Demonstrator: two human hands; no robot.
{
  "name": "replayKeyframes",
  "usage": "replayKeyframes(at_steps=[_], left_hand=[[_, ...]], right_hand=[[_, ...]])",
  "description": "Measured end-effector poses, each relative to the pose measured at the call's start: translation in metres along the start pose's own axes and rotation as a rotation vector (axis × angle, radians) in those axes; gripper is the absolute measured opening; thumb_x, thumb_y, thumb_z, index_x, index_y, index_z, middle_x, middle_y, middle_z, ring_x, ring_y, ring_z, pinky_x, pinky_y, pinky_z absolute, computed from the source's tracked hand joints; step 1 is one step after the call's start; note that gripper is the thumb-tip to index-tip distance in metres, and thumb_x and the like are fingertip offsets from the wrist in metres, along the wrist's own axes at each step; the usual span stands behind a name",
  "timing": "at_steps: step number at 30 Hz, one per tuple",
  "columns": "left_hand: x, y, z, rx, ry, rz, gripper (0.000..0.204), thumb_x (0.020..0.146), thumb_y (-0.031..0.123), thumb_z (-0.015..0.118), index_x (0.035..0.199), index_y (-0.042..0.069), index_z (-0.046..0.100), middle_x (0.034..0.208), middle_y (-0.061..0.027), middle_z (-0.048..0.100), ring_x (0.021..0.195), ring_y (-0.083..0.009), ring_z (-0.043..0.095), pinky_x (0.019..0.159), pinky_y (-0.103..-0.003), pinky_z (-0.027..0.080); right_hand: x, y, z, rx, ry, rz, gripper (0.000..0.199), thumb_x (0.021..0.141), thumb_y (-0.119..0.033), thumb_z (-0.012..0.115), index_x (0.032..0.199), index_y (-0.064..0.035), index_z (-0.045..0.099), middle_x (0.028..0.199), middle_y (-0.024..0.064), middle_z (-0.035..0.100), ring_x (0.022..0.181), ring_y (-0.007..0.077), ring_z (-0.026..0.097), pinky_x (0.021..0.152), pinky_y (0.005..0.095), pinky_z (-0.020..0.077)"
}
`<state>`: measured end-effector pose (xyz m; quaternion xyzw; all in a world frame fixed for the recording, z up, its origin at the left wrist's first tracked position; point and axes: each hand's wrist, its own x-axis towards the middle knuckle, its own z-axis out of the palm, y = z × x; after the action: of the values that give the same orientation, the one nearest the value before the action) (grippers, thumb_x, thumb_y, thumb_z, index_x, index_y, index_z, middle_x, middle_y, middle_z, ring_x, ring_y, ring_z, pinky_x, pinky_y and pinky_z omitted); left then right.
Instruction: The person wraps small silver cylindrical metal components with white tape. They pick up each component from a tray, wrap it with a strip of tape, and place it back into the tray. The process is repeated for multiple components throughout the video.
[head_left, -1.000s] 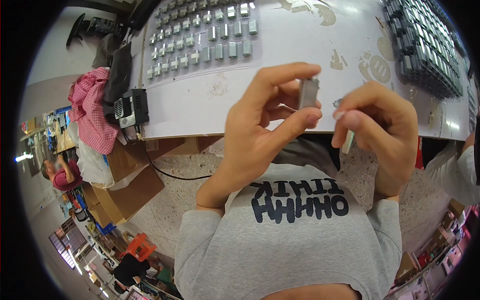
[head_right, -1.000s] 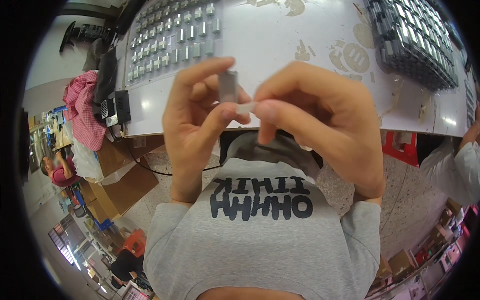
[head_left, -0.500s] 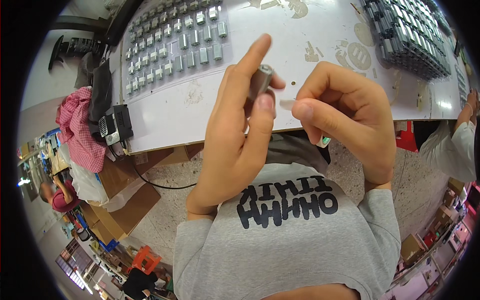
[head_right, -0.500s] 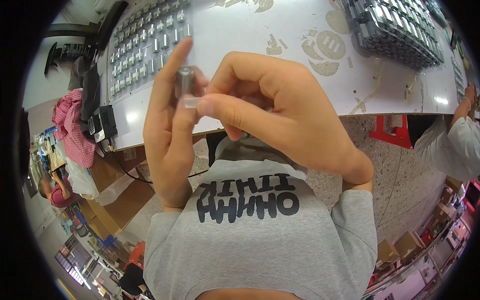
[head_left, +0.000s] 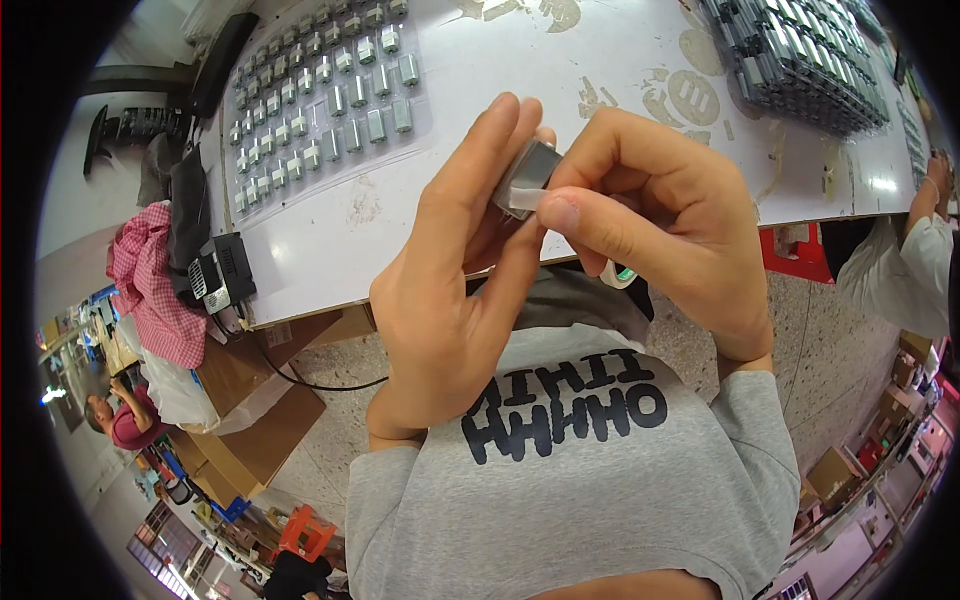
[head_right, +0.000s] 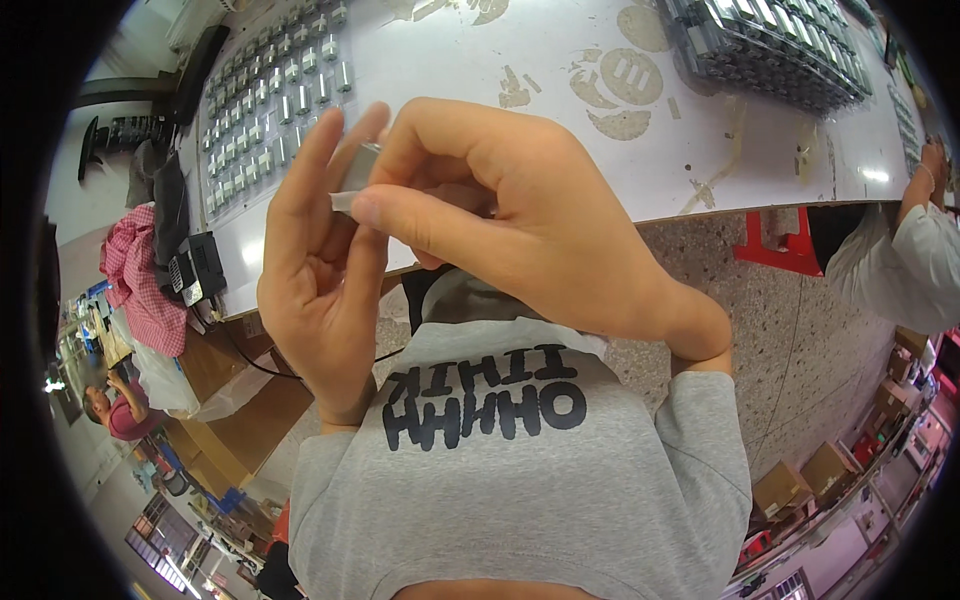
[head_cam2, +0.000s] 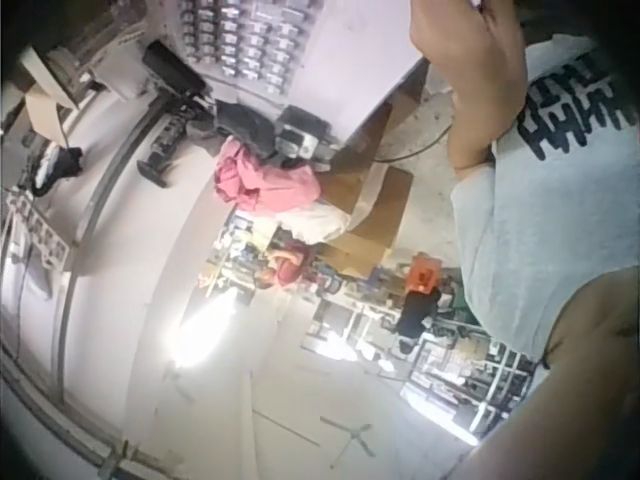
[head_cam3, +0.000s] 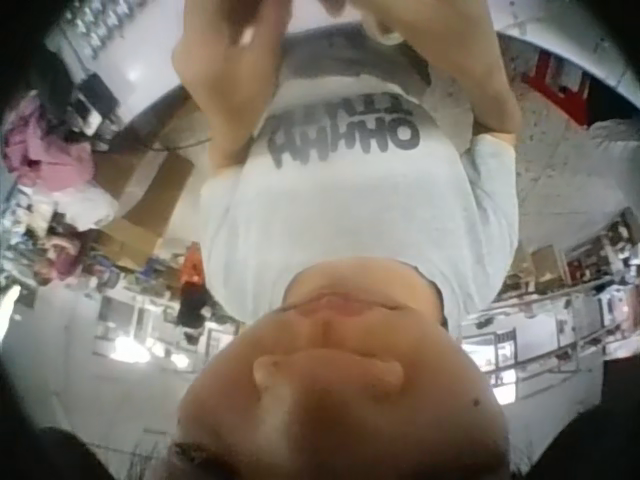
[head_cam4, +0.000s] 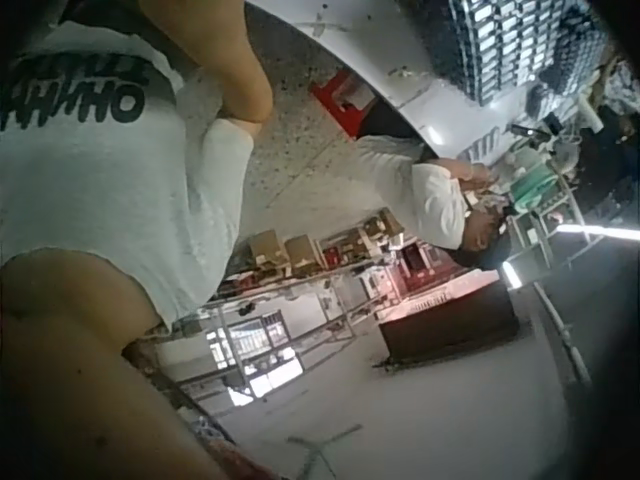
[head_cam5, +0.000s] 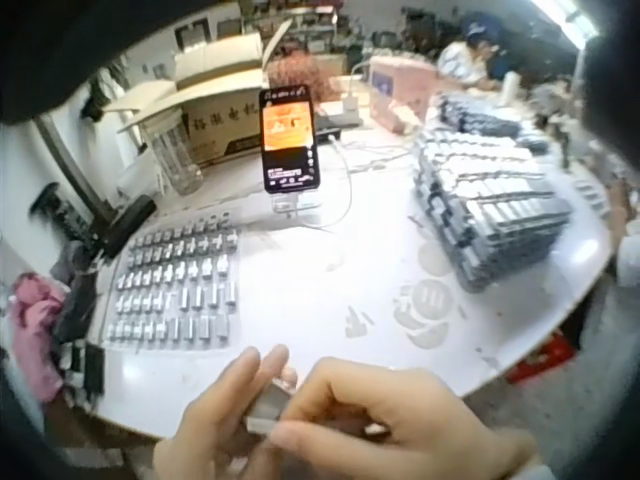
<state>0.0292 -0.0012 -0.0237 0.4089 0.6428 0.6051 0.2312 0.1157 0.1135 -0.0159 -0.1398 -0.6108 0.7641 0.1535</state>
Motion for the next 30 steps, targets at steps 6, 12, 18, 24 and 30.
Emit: replayKeyframes(at_steps=[6,12,18,24,30], left_hand=[[0.002,-0.010,0.000,-0.081,-0.051,0.174,0.046,0.078,-0.014,0.041,0.123,-0.006,0.031,0.127,-0.0231,0.034,0.113,-0.0264,0.042,0.090,-0.031,0.041],[0.005,-0.019,0.000,-0.156,-0.074,0.302,0.048,0.076,-0.015,0.043,0.122,-0.005,0.030,0.126,-0.0282,0.032,0.116,-0.0294,0.038,0.090,-0.030,0.041],[0.003,-0.016,-0.001,-0.110,-0.029,0.258,0.051,0.075,-0.016,0.046,0.122,-0.002,0.031,0.125,-0.0273,0.035,0.113,-0.0298,0.043,0.083,-0.026,0.046],[0.003,-0.007,-0.003,-0.022,-0.057,0.254,0.052,0.072,-0.017,0.050,0.120,-0.001,0.036,0.123,-0.0263,0.038,0.109,-0.0293,0.047,0.080,-0.029,0.048],[0.004,-0.009,-0.002,0.077,-0.029,0.309,0.050,0.071,-0.015,0.054,0.118,-0.003,0.038,0.117,-0.0256,0.044,0.102,-0.0286,0.052,0.081,-0.032,0.047]], right_hand=[[-0.001,0.003,0.000,0.056,0.019,-0.070,0.010,0.081,-0.009,0.056,0.077,-0.0005,0.051,0.066,0.0007,0.051,0.055,0.0037,0.046,0.048,0.0152,0.0339],[0.000,0.000,-0.001,0.142,0.020,-0.040,0.011,0.081,-0.009,0.056,0.076,-0.0012,0.051,0.065,0.0000,0.050,0.054,0.0034,0.045,0.047,0.0149,0.0328],[0.002,-0.001,-0.001,0.096,0.029,-0.049,0.011,0.080,-0.009,0.057,0.075,-0.0015,0.051,0.064,-0.0017,0.048,0.054,0.0014,0.043,0.046,0.0142,0.0300],[0.004,-0.004,-0.006,-0.028,0.026,-0.063,0.012,0.079,-0.007,0.059,0.073,-0.0021,0.050,0.061,-0.0042,0.046,0.052,-0.0005,0.039,0.044,0.0141,0.0261],[0.009,-0.008,-0.011,-0.300,0.005,-0.093,0.016,0.075,-0.009,0.064,0.070,-0.0029,0.050,0.059,-0.0052,0.044,0.050,-0.0013,0.035,0.042,0.0146,0.0246]])
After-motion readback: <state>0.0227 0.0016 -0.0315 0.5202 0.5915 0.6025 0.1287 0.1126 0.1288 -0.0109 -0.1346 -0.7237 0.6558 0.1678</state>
